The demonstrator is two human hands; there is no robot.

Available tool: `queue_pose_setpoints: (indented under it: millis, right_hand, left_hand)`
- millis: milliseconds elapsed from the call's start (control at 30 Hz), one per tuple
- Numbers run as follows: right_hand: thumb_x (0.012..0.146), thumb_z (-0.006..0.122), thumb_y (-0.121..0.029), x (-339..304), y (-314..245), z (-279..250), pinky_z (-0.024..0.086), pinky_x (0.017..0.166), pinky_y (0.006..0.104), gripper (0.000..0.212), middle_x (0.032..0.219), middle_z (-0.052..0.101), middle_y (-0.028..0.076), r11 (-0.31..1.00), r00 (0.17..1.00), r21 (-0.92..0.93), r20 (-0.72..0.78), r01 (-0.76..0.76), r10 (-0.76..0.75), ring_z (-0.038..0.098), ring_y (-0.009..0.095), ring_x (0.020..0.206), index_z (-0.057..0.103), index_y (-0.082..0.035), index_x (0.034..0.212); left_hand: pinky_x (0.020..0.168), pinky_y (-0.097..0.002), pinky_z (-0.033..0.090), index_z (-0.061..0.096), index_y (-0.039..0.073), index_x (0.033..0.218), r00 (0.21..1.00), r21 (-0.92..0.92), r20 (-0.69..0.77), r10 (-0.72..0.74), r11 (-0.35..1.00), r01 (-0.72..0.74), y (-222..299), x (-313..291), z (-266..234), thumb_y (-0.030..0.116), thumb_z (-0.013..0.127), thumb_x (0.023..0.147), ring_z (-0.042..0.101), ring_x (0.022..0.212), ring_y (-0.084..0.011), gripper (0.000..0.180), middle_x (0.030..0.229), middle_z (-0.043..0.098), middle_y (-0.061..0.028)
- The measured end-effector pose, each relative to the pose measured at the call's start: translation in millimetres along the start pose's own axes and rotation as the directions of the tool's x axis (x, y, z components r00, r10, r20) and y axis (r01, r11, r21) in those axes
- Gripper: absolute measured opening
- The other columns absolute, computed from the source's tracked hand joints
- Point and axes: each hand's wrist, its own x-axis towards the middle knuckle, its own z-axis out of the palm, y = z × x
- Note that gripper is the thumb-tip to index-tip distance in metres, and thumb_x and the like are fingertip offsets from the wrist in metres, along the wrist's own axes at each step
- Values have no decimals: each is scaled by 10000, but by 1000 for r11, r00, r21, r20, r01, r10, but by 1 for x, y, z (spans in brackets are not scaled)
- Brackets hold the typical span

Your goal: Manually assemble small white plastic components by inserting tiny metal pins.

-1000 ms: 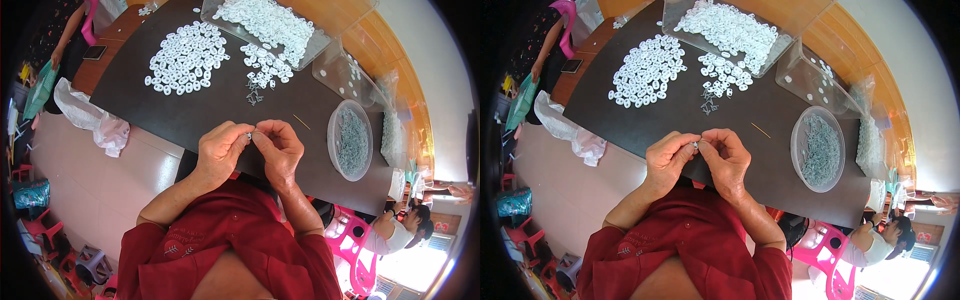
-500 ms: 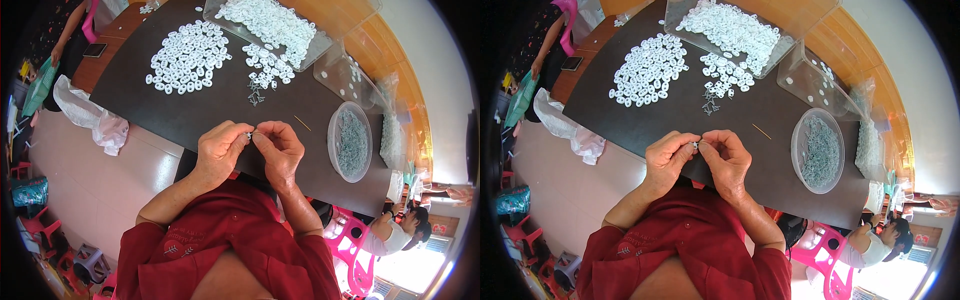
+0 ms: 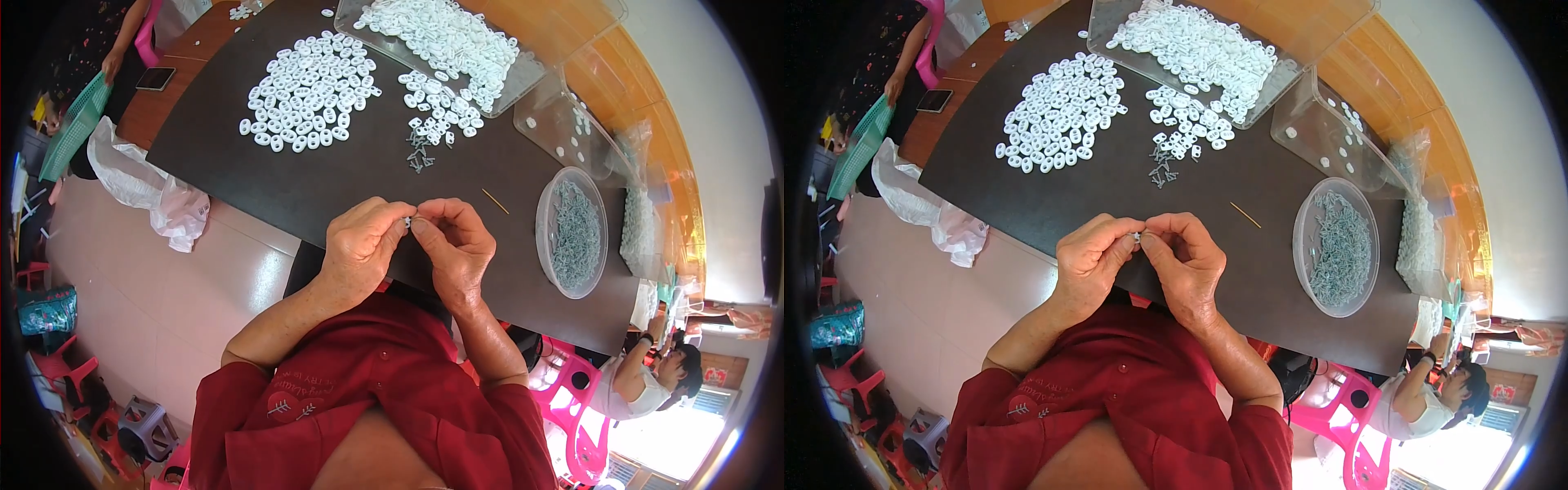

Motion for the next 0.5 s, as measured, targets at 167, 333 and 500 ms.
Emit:
queue_pose_setpoints:
  millis: [167, 333, 500]
  right_hand:
    - [798, 619, 91, 0, 5, -2, 472, 732, 214, 174, 879, 614, 28, 998, 999, -36, 26, 43, -42, 570, 80, 789, 607, 33, 961]
    - [811, 628, 74, 5, 0, -2, 475, 726, 213, 150, 872, 622, 31, 999, 997, -6, 68, 31, -31, 577, 84, 791, 610, 33, 954]
    - [822, 622, 57, 11, -2, -11, 472, 726, 210, 126, 861, 622, 20, 991, 993, -122, 111, 58, -45, 571, 75, 786, 619, 22, 943]
  left_hand:
    - [518, -312, 426, 625, -9, 905, 993, 88, -27, 115, 990, -112, -3, 2, 2, -112, 615, 752, 547, 581, -236, 186, 675, 541, -97]
    - [565, -230, 469, 635, -17, 998, 998, 1, 56, 1, 1000, -1, -5, 2, -3, -47, 574, 850, 576, 646, -110, 163, 765, 601, -54]
    - [578, -252, 464, 594, 0, 1099, 996, -115, 39, -84, 989, 88, -4, 2, -2, -62, 589, 824, 564, 645, -140, 282, 759, 586, -67]
